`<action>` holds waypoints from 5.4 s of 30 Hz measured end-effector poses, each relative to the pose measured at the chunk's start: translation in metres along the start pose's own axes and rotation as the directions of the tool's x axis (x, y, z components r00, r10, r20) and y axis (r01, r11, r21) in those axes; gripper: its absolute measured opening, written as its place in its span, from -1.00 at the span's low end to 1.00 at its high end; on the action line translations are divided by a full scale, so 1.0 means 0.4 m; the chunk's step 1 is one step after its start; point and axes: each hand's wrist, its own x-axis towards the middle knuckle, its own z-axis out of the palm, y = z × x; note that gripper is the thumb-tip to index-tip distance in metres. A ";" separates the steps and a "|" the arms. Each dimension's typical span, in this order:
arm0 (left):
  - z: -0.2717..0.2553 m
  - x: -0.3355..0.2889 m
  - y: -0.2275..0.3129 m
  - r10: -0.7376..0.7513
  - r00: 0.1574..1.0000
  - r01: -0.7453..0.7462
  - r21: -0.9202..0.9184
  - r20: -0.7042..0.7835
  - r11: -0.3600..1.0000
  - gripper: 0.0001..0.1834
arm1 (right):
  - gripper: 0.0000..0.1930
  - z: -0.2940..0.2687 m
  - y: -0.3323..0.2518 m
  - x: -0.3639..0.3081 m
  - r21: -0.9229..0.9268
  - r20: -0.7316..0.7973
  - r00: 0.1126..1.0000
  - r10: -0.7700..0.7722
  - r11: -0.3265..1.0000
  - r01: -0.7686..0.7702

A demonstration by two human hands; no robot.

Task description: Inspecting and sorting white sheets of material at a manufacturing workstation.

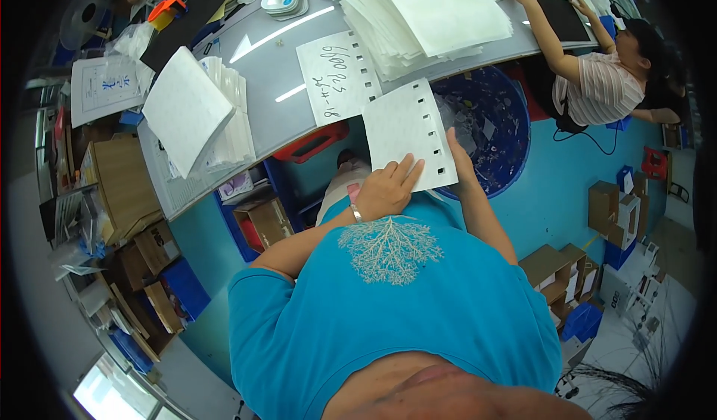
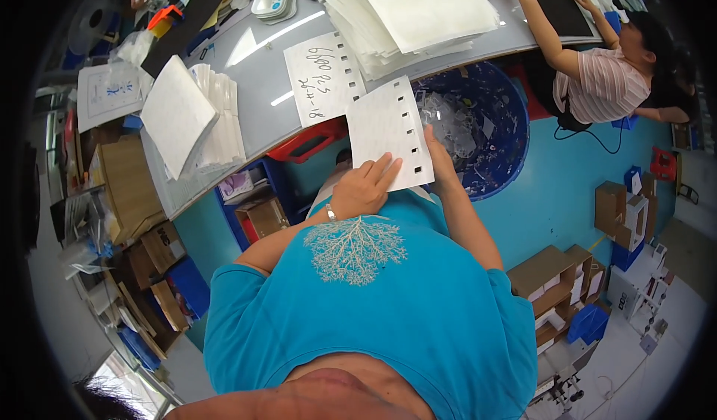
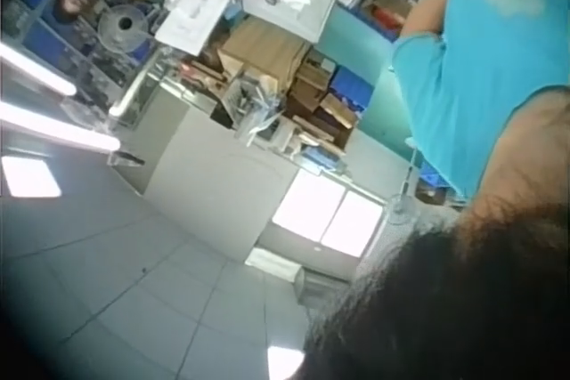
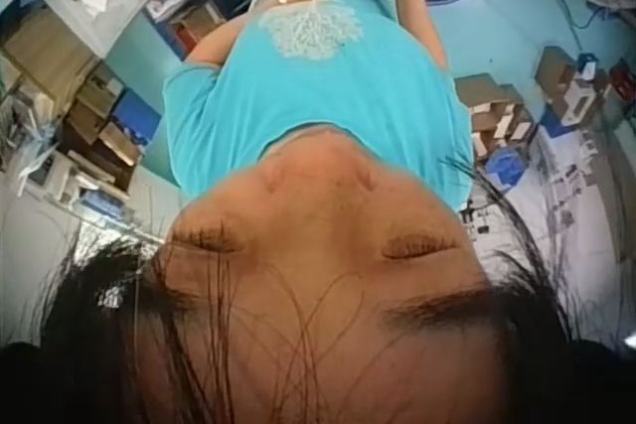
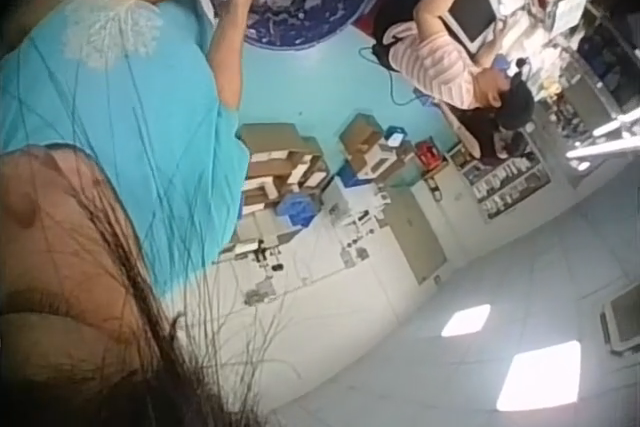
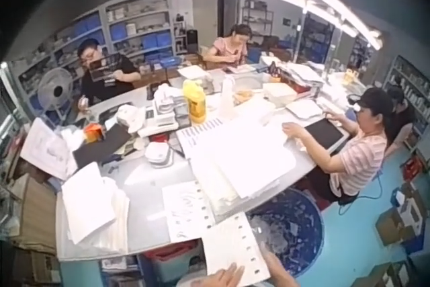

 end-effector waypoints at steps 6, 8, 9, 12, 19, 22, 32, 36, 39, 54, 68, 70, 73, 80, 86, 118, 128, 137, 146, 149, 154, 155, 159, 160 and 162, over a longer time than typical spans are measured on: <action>-0.016 0.001 -0.040 0.130 0.982 -0.108 -0.154 0.136 0.982 -0.34 | -0.48 -0.031 -0.015 -0.019 -0.329 0.068 0.995 -0.079 0.939 0.097; -0.062 0.022 -0.115 0.111 0.993 -0.113 -0.051 -0.036 0.992 -0.27 | -0.49 -0.035 -0.029 -0.037 -0.320 0.054 0.995 -0.088 0.942 0.100; -0.071 0.033 -0.162 -0.006 0.997 0.001 -0.064 -0.080 0.998 -0.23 | -0.49 -0.036 -0.039 -0.052 -0.314 0.040 0.995 -0.091 0.944 0.099; -0.045 0.055 -0.293 -0.234 0.964 0.255 0.196 -0.126 0.947 -0.09 | -0.49 -0.066 -0.038 -0.084 -0.324 0.024 0.996 -0.081 0.942 0.085; 0.078 -0.008 -0.507 -0.251 0.946 0.303 0.284 -0.206 0.909 -0.41 | -0.50 -0.095 -0.013 -0.116 -0.279 -0.037 0.994 -0.104 0.956 0.090; -0.015 0.005 -0.469 -0.291 0.817 0.398 0.121 -0.498 0.910 -0.59 | -0.49 -0.088 -0.009 -0.108 -0.280 -0.051 0.994 -0.101 0.957 0.083; -0.434 0.093 -0.273 -0.305 0.262 0.265 -0.236 -0.915 0.935 -0.67 | -0.48 0.245 -0.066 0.210 -0.360 0.389 0.905 -0.173 0.876 0.322; -0.468 0.211 -0.208 -0.092 0.493 0.127 -0.033 -0.865 0.991 -0.64 | -0.51 0.167 0.016 0.469 -0.934 0.220 0.933 -0.284 0.215 0.285; -0.434 0.274 -0.225 0.120 0.604 0.142 0.254 -0.788 0.957 -0.47 | -0.58 0.139 0.048 0.424 -0.926 0.272 0.823 -0.499 0.095 0.365; -0.287 0.284 -0.226 -0.001 0.949 0.068 0.201 -0.316 0.977 -0.18 | -0.72 -0.306 0.200 0.084 -0.747 0.018 0.976 -0.219 0.645 0.158; -0.533 -0.240 -0.460 -0.457 0.797 0.599 0.416 -0.395 0.685 -0.34 | -0.71 -0.167 0.228 0.207 -0.793 0.187 0.979 -0.082 0.576 0.200; -0.553 -0.248 -0.456 -0.478 0.794 0.603 0.386 -0.375 0.698 -0.35 | -0.71 -0.109 0.193 0.225 -0.799 0.240 0.967 -0.083 0.548 0.246; -0.578 -0.262 -0.463 -0.509 0.800 0.597 0.341 -0.318 0.726 -0.38 | -0.71 -0.035 0.165 0.227 -0.808 0.291 0.951 -0.106 0.505 0.303; -0.567 -0.256 -0.462 -0.440 0.838 0.545 0.463 -0.321 0.699 -0.51 | -0.69 -0.031 0.210 0.214 -0.787 0.299 0.953 -0.048 0.553 0.275; -0.570 -0.254 -0.450 -0.378 0.871 0.491 0.538 -0.313 0.685 -0.54 | -0.68 -0.027 0.220 0.201 -0.769 0.269 0.962 -0.038 0.593 0.238; -0.384 -0.042 -0.071 -0.122 0.842 0.082 -0.100 -0.526 0.992 -0.18 | -0.55 0.259 -0.201 -0.025 0.041 0.356 0.860 -0.366 0.926 0.377; -0.179 0.163 -0.032 -0.321 0.945 0.154 -0.952 0.064 0.266 -0.26 | -0.48 0.038 -0.248 -0.139 0.022 0.162 0.815 -0.557 0.827 0.562; -0.085 0.226 0.006 -0.258 0.866 0.399 -0.903 0.428 -0.161 -0.45 | -0.57 -0.113 -0.261 -0.101 0.290 0.285 0.729 -0.622 0.781 0.553; -0.059 0.239 0.087 -0.254 0.811 0.535 -0.844 0.527 -0.041 -0.58 | -0.51 -0.160 -0.227 -0.145 0.617 0.132 0.780 -0.611 0.667 0.418; -0.070 0.242 0.089 -0.215 0.767 0.590 -0.796 0.605 -0.135 -0.55 | -0.50 -0.140 -0.221 -0.157 0.676 0.133 0.776 -0.617 0.628 0.384; -0.077 0.263 0.091 -0.180 0.818 0.558 -0.829 0.546 0.020 -0.53 | -0.44 -0.132 -0.232 -0.179 0.557 0.115 0.798 -0.592 0.703 0.442; -0.068 0.261 0.089 -0.182 0.853 0.519 -0.831 0.489 0.201 -0.54 | -0.42 -0.129 -0.231 -0.184 0.529 0.079 0.817 -0.572 0.718 0.452; -0.060 0.238 0.089 -0.183 0.875 0.482 -0.834 0.447 0.267 -0.55 | -0.44 -0.140 -0.220 -0.194 0.437 0.028 0.827 -0.562 0.751 0.495; -0.061 0.235 0.092 -0.199 0.885 0.464 -0.839 0.422 0.284 -0.56 | -0.50 -0.158 -0.224 -0.205 0.284 0.005 0.848 -0.530 0.814 0.507; -0.063 0.223 0.094 -0.223 0.890 0.450 -0.842 0.397 0.298 -0.58 | -0.55 -0.192 -0.222 -0.221 0.124 -0.018 0.870 -0.494 0.862 0.492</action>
